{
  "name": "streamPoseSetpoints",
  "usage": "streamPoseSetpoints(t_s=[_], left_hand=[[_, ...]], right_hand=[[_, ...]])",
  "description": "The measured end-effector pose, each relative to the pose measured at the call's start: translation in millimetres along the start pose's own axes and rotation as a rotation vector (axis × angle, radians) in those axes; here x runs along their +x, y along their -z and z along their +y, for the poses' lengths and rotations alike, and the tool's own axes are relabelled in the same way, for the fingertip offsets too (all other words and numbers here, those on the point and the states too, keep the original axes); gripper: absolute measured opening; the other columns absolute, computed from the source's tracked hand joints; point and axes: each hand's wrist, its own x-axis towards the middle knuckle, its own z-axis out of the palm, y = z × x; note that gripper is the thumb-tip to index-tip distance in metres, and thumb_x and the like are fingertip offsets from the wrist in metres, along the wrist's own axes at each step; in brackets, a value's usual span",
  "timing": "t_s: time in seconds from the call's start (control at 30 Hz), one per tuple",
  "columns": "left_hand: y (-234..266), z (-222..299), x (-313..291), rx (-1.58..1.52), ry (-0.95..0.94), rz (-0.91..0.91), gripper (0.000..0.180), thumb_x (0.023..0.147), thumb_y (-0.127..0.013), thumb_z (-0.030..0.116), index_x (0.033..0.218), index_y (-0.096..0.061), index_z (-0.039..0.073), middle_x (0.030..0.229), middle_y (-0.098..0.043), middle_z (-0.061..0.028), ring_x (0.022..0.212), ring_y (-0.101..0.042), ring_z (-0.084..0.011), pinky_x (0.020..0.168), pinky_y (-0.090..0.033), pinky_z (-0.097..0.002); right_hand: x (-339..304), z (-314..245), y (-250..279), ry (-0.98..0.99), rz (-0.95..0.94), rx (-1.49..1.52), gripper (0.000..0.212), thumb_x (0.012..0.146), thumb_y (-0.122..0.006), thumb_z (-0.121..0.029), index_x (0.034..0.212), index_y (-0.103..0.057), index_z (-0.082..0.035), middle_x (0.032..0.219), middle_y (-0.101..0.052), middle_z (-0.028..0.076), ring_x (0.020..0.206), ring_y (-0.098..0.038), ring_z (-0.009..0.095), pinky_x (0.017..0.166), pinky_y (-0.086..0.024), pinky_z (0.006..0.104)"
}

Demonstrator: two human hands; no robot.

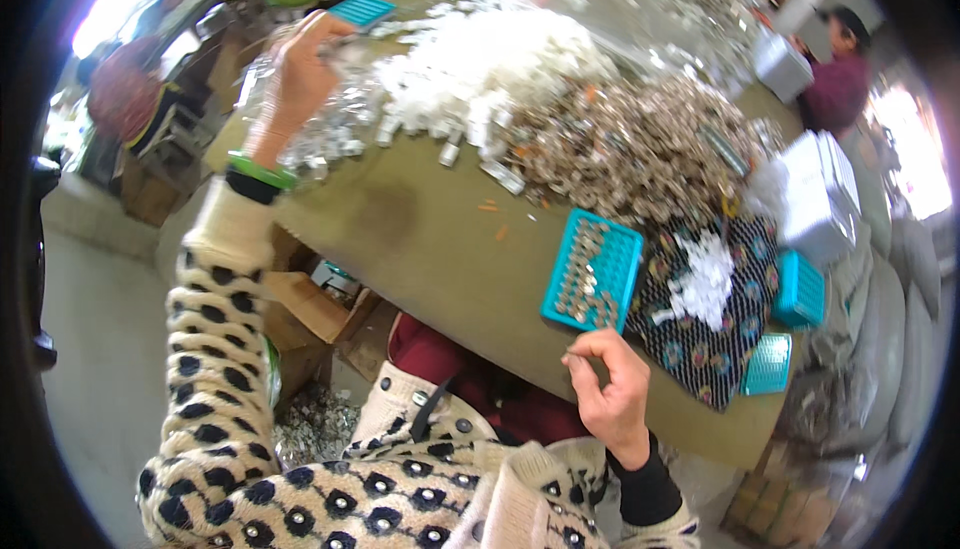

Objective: The person repeatedly picks small white plastic housings and metal pins from the table, inserts the pins into the housings, and places the assembled units into a blue tray. The process is continuous and repetitive throughout the clip.

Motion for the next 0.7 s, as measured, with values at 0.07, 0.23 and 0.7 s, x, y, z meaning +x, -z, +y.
streamPoseSetpoints(t_s=[0.07,0.23,0.7], left_hand=[[14.1,-47.6,-17.4,0.197,0.121,-0.429,0.027,0.075,-0.049,-0.005,0.095,-0.064,0.004,0.095,-0.066,-0.0162,0.096,-0.060,-0.0386,0.083,-0.048,-0.0432],[45.5,-68.2,-62.4,-0.149,0.526,-0.557,0.023,0.082,-0.053,-0.003,0.103,-0.063,-0.006,0.107,-0.068,-0.0162,0.101,-0.064,-0.0254,0.091,-0.047,-0.0357],[16.6,118.4,-55.2,-0.157,0.322,-0.301,0.028,0.076,-0.065,-0.005,0.102,-0.069,0.005,0.091,-0.070,-0.0098,0.084,-0.068,-0.0205,0.074,-0.053,-0.0308]], right_hand=[[-2.4,-0.4,4.3,-0.012,0.000,-0.027,0.008,0.082,-0.062,0.007,0.086,-0.059,0.000,0.079,-0.062,0.009,0.068,-0.061,0.017,0.063,-0.048,0.0273],[8.1,0.2,18.5,0.012,-0.044,-0.081,0.008,0.081,-0.063,0.006,0.086,-0.059,0.001,0.078,-0.062,0.009,0.068,-0.061,0.018,0.062,-0.048,0.0285],[165.3,30.2,47.9,0.415,0.267,-0.451,0.005,0.084,-0.063,0.001,0.088,-0.059,-0.001,0.084,-0.058,0.009,0.065,-0.058,0.019,0.059,-0.048,0.0311]])
